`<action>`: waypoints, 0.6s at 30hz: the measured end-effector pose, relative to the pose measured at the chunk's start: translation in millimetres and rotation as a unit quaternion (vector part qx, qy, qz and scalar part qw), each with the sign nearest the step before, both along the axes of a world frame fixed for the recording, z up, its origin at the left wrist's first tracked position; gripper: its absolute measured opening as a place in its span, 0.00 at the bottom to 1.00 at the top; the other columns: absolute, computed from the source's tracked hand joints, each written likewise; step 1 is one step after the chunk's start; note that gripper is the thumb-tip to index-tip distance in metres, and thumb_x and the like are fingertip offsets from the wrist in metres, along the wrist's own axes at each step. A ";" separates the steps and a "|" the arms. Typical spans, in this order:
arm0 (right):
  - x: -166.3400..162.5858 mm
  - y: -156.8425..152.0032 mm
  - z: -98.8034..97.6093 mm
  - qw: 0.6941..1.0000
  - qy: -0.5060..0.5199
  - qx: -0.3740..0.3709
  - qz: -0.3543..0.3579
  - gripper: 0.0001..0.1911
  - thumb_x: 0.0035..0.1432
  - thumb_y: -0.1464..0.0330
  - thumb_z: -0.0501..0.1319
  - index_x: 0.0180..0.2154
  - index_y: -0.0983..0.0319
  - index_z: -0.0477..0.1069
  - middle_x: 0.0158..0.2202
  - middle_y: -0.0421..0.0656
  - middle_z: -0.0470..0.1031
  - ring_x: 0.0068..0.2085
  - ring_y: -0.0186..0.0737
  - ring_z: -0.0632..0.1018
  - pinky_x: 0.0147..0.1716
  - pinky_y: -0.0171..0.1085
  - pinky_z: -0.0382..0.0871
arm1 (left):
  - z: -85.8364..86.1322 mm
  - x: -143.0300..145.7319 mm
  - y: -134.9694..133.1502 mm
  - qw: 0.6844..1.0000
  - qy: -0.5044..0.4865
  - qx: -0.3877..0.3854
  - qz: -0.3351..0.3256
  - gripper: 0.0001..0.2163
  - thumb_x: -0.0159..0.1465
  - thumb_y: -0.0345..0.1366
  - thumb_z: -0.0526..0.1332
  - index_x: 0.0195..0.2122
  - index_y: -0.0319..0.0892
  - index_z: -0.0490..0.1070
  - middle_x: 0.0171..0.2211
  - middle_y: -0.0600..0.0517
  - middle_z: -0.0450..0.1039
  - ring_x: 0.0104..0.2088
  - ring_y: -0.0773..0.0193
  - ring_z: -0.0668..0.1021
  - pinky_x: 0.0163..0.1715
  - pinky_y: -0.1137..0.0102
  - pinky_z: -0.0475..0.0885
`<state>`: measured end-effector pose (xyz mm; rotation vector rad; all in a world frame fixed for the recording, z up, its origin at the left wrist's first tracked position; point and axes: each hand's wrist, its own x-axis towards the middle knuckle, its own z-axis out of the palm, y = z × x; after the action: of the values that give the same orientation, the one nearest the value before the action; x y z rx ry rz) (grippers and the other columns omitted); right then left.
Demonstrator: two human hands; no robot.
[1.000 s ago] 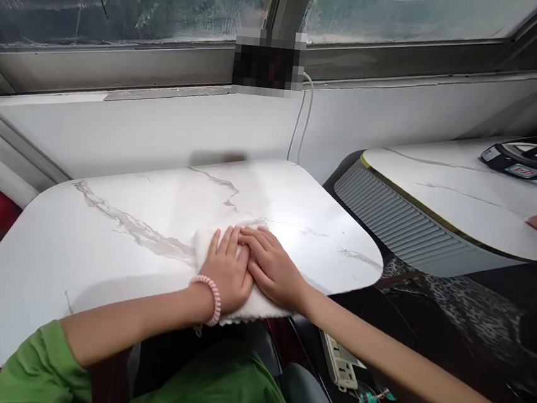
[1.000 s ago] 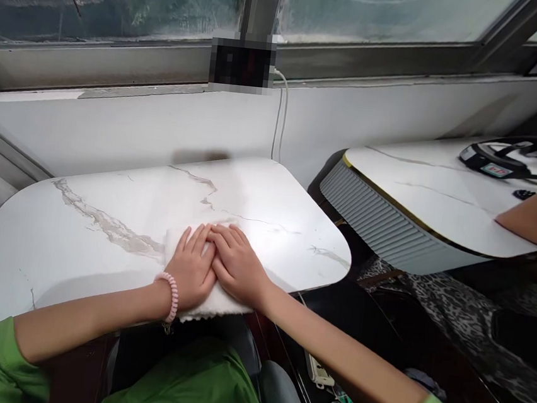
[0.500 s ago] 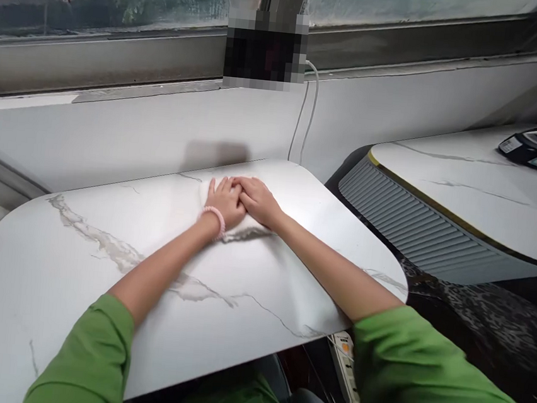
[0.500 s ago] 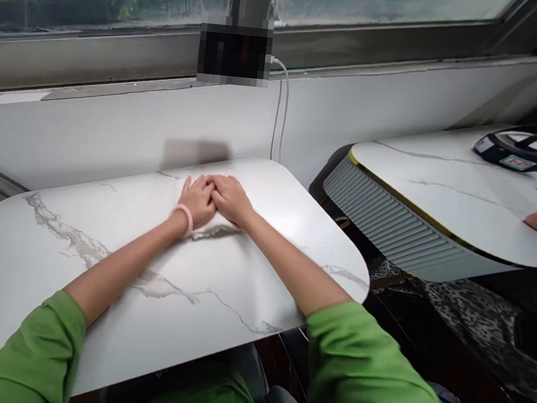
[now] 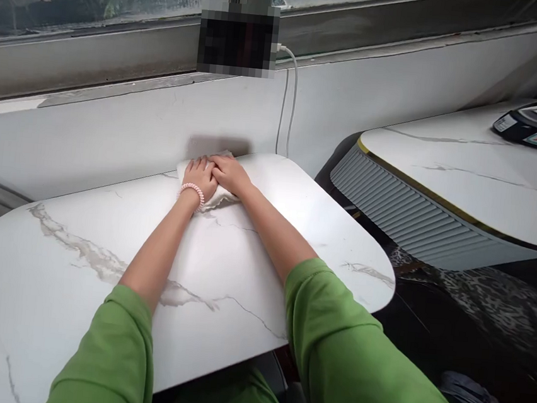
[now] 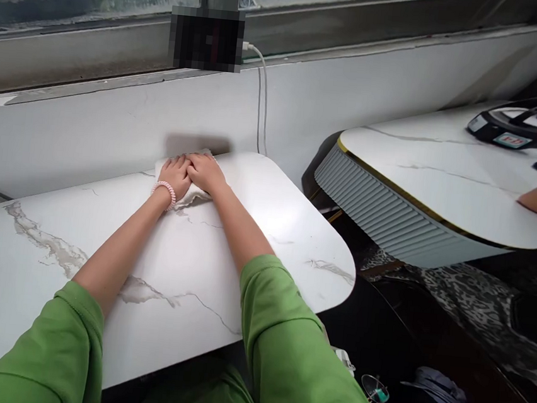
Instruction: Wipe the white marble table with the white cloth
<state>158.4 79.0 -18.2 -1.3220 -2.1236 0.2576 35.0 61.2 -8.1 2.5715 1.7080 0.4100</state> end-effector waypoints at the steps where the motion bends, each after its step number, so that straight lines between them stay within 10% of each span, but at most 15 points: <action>1: 0.9 -5.4 0.1 1.000 0.002 0.001 0.006 0.21 0.56 0.73 0.47 0.48 0.65 0.71 0.52 0.49 0.75 0.53 0.48 0.72 0.56 0.47 0.60 | 0.0 1.1 -5.7 1.000 0.001 -0.002 0.003 0.21 0.68 0.35 0.45 0.61 0.41 0.61 0.65 0.46 0.59 0.66 0.51 0.59 0.65 0.51 0.50; 18: 120.2 -236.1 -10.0 0.997 0.025 0.025 -0.061 0.23 0.58 0.70 0.47 0.53 0.54 0.68 0.56 0.46 0.72 0.59 0.48 0.70 0.61 0.58 0.58 | 13.0 104.9 -211.2 0.989 0.000 -0.079 -0.128 0.27 0.66 0.39 0.50 0.65 0.31 0.56 0.68 0.37 0.49 0.68 0.46 0.51 0.68 0.50 0.42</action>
<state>278.6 -157.1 -28.2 -1.3962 -1.9867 0.1820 139.9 -149.9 4.9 2.6240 1.3254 0.2516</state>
